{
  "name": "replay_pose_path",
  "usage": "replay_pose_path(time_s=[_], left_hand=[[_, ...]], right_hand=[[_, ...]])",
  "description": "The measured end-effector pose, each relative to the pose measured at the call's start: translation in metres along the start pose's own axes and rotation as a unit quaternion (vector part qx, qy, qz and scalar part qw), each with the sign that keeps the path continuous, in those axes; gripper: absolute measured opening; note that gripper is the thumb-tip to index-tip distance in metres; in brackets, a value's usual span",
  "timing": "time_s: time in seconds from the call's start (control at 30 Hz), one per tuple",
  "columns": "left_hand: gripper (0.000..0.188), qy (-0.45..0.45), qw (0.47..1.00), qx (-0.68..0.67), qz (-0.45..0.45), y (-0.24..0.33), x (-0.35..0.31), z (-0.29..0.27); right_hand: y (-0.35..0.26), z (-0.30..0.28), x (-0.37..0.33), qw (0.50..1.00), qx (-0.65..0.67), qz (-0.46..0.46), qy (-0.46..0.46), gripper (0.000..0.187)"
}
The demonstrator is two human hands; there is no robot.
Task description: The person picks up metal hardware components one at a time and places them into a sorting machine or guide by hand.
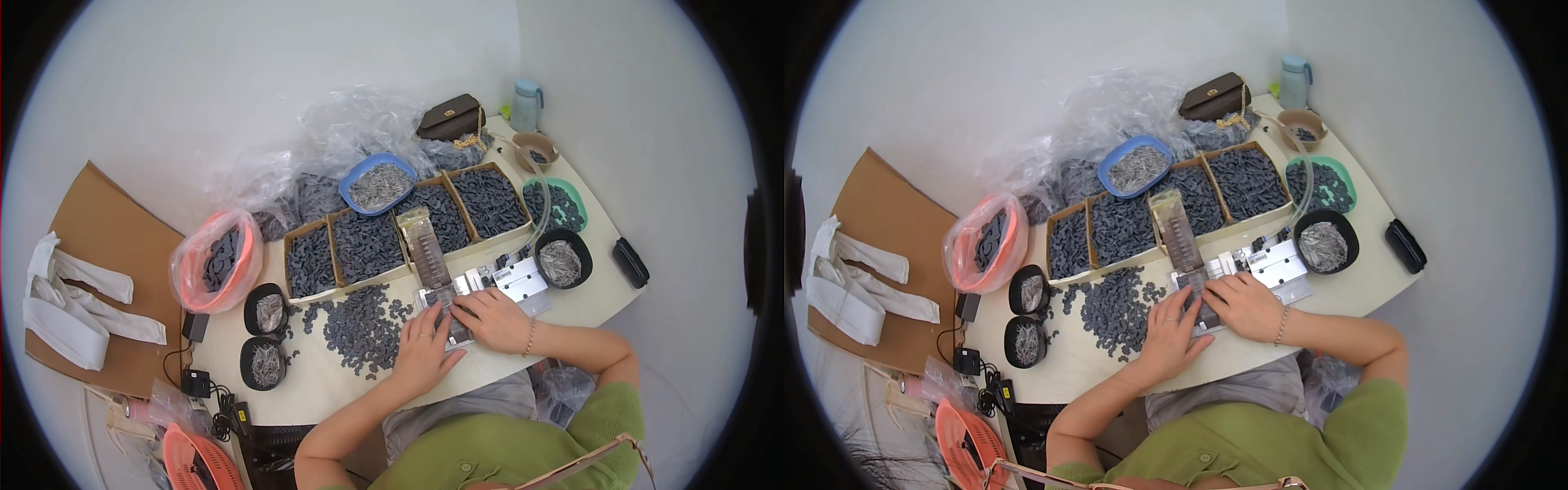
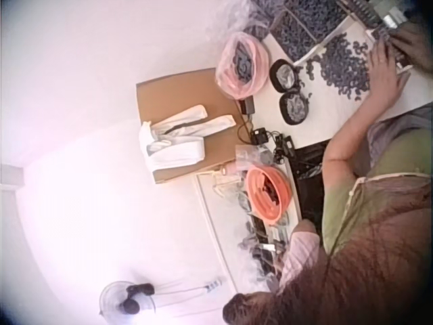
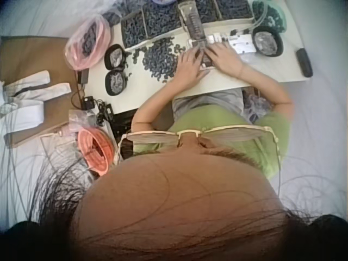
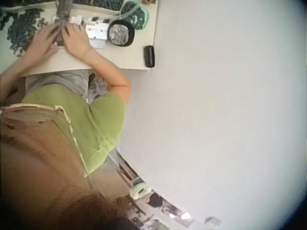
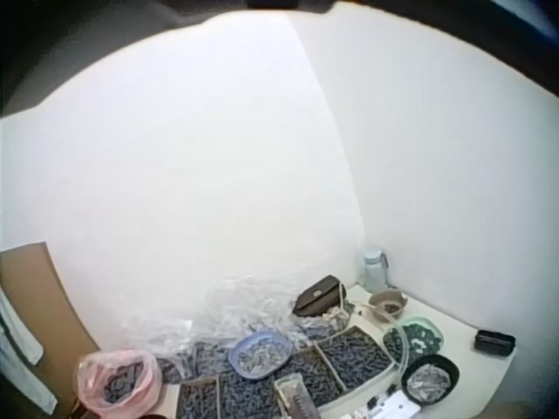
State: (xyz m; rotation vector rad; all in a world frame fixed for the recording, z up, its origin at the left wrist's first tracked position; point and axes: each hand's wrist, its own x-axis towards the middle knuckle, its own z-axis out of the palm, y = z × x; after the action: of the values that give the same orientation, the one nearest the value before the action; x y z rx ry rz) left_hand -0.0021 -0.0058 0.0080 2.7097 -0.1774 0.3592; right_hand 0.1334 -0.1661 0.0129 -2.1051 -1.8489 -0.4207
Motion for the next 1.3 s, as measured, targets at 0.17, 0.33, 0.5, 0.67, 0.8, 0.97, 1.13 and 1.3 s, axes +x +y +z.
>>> replay_pose_path(time_s=[0.17,0.33,0.5,0.67,0.8,0.97,1.13,1.3], left_hand=[[0.062,0.016,1.0,0.005,-0.02,-0.01,0.001,-0.001],[0.056,0.018,0.999,0.046,0.013,-0.019,0.009,0.003],[0.057,0.01,0.987,0.155,0.037,-0.027,0.013,-0.005],[0.064,0.0,0.982,0.184,0.052,-0.028,0.015,-0.014],[0.069,0.004,0.987,0.16,0.022,-0.027,0.009,-0.01],[0.066,0.024,0.993,0.109,-0.034,-0.029,-0.011,-0.023],[0.061,0.029,0.992,0.094,-0.084,-0.039,-0.03,-0.036],[0.058,0.031,0.994,0.07,-0.08,-0.039,-0.034,-0.04]], right_hand=[[-0.004,-0.005,-0.006,0.999,-0.032,-0.023,0.007,0.036],[-0.007,-0.005,-0.003,0.997,-0.061,-0.045,0.013,0.032],[0.006,-0.005,0.001,0.999,0.021,-0.005,0.025,0.029],[0.055,-0.006,0.053,0.992,0.062,0.064,0.086,0.036],[0.087,0.024,0.105,0.979,0.063,0.138,0.138,0.043],[0.067,0.001,0.119,0.95,0.227,0.16,0.14,0.042],[0.009,-0.03,0.036,0.99,-0.005,-0.11,0.09,0.025],[-0.031,-0.019,-0.013,0.99,-0.003,-0.131,0.058,0.041]])
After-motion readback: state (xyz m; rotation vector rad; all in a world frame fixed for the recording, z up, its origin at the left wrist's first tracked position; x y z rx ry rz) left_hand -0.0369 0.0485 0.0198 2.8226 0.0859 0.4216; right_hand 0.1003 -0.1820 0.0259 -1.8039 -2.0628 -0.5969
